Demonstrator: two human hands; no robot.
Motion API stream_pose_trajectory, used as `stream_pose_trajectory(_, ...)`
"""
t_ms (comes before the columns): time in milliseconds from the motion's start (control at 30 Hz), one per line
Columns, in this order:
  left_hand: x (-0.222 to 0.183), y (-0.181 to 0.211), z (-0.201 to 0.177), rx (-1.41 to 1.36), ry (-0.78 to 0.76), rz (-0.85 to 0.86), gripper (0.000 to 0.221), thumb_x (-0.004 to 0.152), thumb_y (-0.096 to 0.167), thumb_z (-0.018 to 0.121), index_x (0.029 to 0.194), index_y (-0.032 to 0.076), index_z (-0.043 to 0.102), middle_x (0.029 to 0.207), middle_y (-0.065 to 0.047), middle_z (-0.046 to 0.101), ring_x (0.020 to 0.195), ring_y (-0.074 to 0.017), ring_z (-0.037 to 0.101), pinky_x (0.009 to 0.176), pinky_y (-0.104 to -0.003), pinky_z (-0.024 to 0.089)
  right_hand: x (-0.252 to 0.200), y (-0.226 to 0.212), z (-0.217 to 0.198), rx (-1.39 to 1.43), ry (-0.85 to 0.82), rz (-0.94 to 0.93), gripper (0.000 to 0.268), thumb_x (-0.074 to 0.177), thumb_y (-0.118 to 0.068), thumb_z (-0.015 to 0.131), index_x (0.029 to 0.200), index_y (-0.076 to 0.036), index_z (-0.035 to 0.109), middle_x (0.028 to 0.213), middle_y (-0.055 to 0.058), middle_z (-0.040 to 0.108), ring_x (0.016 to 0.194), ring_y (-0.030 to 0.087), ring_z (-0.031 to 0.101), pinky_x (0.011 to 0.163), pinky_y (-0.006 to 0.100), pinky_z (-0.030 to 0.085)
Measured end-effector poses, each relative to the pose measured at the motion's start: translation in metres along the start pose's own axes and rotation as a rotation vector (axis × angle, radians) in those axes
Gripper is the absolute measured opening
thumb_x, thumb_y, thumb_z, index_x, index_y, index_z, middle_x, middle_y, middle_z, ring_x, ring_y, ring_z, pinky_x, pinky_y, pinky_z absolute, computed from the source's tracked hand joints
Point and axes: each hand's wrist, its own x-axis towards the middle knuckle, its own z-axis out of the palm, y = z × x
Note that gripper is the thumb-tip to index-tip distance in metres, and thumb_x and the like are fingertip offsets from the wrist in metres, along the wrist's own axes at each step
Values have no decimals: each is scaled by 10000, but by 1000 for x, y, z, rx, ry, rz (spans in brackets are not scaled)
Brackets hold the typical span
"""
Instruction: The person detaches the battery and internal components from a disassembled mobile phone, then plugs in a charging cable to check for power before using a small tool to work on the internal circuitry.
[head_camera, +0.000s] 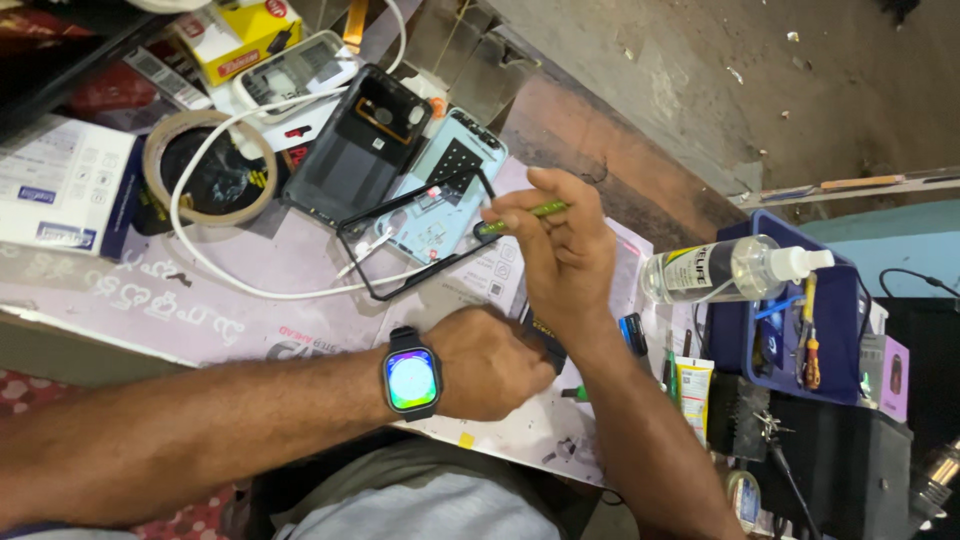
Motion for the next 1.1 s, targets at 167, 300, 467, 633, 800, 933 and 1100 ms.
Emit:
stream_pose_trajectory(167,9,-1,-23,54,309,-222,146,738,137,722,677,112,592,632,-79,598,586,-294,624,550,-459,484,-18,-18,-31,43,74,-6,369,1096,99,567,1415,-13,420,1125,178,715,1043,218,740,947,329,627)
stream_pose_trajectory(300,15,-1,-38,235,394,-323,162,808,148,756,774,110,602,682,-68,576,614,-285,607,556,-433,474,-43,-30,-52,52,93,-22,376,1105,84,561,1435,-28,420,1125,174,714,1048,216,733,963,329,624)
stream_pose_trajectory(467,22,-1,-42,269,314,-375,219,813,189,784,796,93,589,686,-77,571,620,-290,608,554,-424,474,-63,-33,-58,61,146,-17,373,1106,86,560,1432,-41,431,1129,174,709,1046,222,738,984,343,621)
stream_pose_trajectory(633,22,-1,-34,209,245,-382,192,805,186,781,825,92,615,695,-77,592,637,-296,621,564,-433,476,-70,-31,-55,94,162,-25,398,1111,100,561,1450,-55,423,1119,178,711,1044,227,735,1018,362,605)
stream_pose_trajectory(800,24,0,-32,68,245,-517,183,805,211,791,895,87,691,714,-82,649,622,-280,645,545,-408,482,-71,-36,-55,161,178,-22,415,1105,88,572,1458,-68,422,1149,193,704,1047,246,736,996,368,620)
stream_pose_trajectory(933,26,-2,-35,-82,273,-623,168,783,209,811,864,94,720,652,-56,655,548,-235,641,492,-382,468,-69,-39,-56,192,216,-9,396,1113,75,582,1450,-68,434,1129,201,718,1021,254,745,979,370,621)
stream_pose_trajectory(1100,24,-2,-33,-90,365,-510,163,799,169,815,886,86,706,692,-57,668,575,-227,652,511,-366,479,-67,-40,-59,199,238,27,368,1123,57,578,1442,-58,436,1116,211,725,1016,264,746,1002,399,618)
